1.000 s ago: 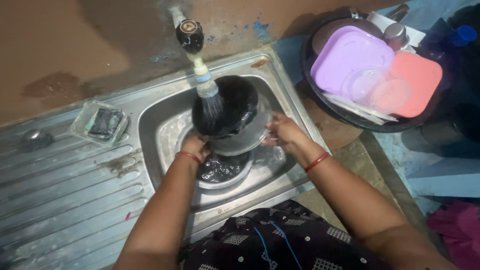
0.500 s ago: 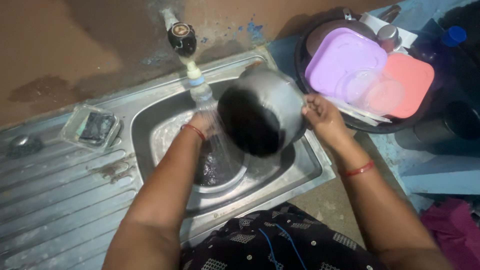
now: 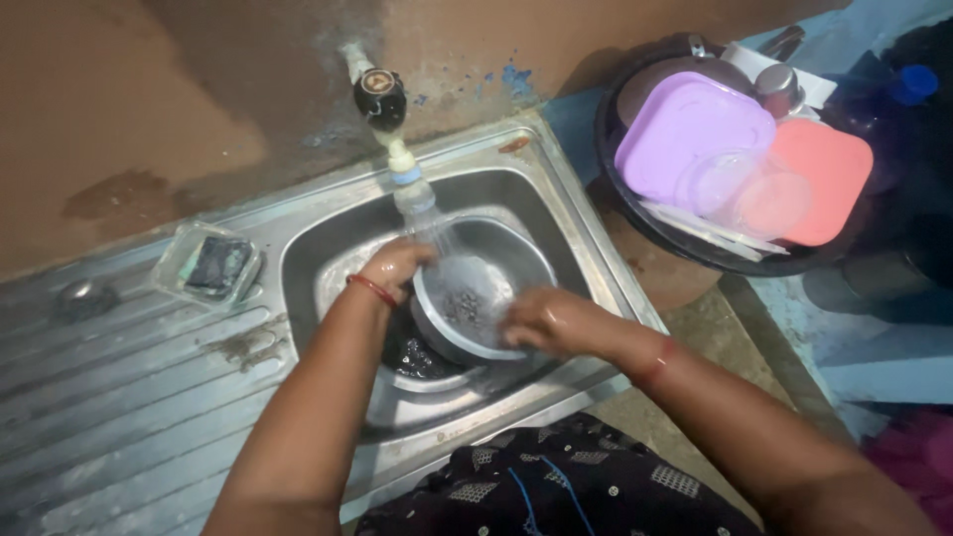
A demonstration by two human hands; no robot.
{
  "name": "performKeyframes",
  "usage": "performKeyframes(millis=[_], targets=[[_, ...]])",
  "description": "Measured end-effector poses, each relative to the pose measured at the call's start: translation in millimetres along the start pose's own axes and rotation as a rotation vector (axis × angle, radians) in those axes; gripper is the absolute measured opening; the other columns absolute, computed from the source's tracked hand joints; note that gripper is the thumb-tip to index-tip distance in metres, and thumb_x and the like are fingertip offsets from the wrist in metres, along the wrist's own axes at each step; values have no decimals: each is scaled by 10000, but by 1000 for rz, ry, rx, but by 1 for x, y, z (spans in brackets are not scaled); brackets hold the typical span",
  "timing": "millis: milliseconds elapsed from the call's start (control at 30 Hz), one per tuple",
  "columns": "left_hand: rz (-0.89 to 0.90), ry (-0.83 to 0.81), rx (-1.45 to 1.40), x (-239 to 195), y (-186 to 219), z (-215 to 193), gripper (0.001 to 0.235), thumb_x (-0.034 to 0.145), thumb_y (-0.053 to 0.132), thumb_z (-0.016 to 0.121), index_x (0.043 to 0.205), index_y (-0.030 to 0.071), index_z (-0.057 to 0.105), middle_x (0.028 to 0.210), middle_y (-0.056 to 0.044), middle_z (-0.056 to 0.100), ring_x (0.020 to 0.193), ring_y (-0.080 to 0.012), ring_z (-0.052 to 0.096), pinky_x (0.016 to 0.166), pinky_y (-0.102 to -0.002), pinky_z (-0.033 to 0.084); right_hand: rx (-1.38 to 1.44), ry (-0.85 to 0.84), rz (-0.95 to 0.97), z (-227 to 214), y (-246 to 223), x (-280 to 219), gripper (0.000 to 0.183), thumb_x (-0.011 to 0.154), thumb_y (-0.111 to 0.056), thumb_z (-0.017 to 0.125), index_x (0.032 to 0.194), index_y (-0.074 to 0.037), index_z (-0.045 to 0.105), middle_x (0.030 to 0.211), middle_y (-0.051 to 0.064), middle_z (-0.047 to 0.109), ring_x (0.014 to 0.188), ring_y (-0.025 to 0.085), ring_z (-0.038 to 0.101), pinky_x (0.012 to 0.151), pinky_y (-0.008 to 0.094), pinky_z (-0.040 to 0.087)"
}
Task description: The person washes a metal pot and bowl by hand in a sink, scrubbing the interiors with a pad and rinsing them under a running faucet.
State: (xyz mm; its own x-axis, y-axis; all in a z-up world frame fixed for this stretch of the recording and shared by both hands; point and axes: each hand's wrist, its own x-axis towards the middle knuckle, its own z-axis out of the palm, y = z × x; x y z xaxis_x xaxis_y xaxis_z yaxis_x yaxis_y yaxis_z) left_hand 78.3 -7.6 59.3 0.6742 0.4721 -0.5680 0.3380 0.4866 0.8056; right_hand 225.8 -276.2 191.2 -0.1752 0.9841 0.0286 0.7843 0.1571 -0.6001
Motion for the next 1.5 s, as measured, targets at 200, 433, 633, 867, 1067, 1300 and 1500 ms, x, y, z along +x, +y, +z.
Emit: performKeyframes(millis=[200, 433, 633, 867, 1067, 1300, 1500], targets=[[245, 265, 25, -34, -15, -1, 568, 736, -25, 619, 1294, 70, 664, 955, -82, 716, 811, -182, 646, 678, -305, 515, 28, 543, 13, 63, 47, 120, 242, 987, -132, 608, 1157, 19, 692, 1213, 235, 647, 1104, 402, 634, 965, 448, 512], [462, 538, 176, -73, -42, -17, 495, 750, -27, 588, 1228, 47, 697, 1063, -113, 751, 964, -241, 702, 848, -330, 534, 819, 183, 282, 114, 105, 208, 411, 1023, -361, 546, 925, -24, 759, 872, 150, 760, 800, 262, 713, 752, 400, 575], [542, 690, -37, -65, -33, -14, 582, 674, -29, 746, 1239, 58, 632, 1171, -141, 721, 1065, -253, 695, 938, -333, 512, -58, 184, 231, 95, 105, 219, 345, 989, -412, 630, 1122, -106, 721, 1063, 202, 723, 983, 392, 683, 843, 493, 542], [637, 709, 124, -65, -12, 5, 610, 697, -95, 585, 1284, 55, 658, 1233, -123, 730, 1160, -248, 697, 1002, -319, 503, -66, 137, 255, 75, 98, 189, 268, 928, -303, 626, 1025, -86, 750, 972, 191, 735, 877, 374, 707, 783, 479, 560], [712, 701, -9, -66, -13, 25, 632, 667, -105, 578, 1279, 38, 638, 1264, -128, 703, 1182, -249, 670, 1023, -331, 493, 232, -461, 265, 129, 92, 171, 274, 862, -201, 624, 1047, -31, 733, 1028, 227, 741, 940, 362, 723, 822, 462, 545], [646, 699, 254, -74, -7, 21, 549, 757, -82, 584, 1290, 35, 644, 1306, -163, 676, 1230, -289, 624, 1055, -343, 451, 274, 331, 37, 98, 148, 199, 279, 862, -254, 705, 1000, -15, 740, 931, 199, 754, 821, 341, 725, 733, 439, 568], [900, 699, 305, -79, -1, 41, 523, 707, -83, 594, 1205, 39, 696, 1275, -152, 713, 1264, -327, 641, 1093, -378, 474, 1274, 371, 563, 157, 99, 146, 288, 1011, -208, 516, 1130, -7, 685, 1024, 154, 747, 921, 274, 719, 796, 407, 591]])
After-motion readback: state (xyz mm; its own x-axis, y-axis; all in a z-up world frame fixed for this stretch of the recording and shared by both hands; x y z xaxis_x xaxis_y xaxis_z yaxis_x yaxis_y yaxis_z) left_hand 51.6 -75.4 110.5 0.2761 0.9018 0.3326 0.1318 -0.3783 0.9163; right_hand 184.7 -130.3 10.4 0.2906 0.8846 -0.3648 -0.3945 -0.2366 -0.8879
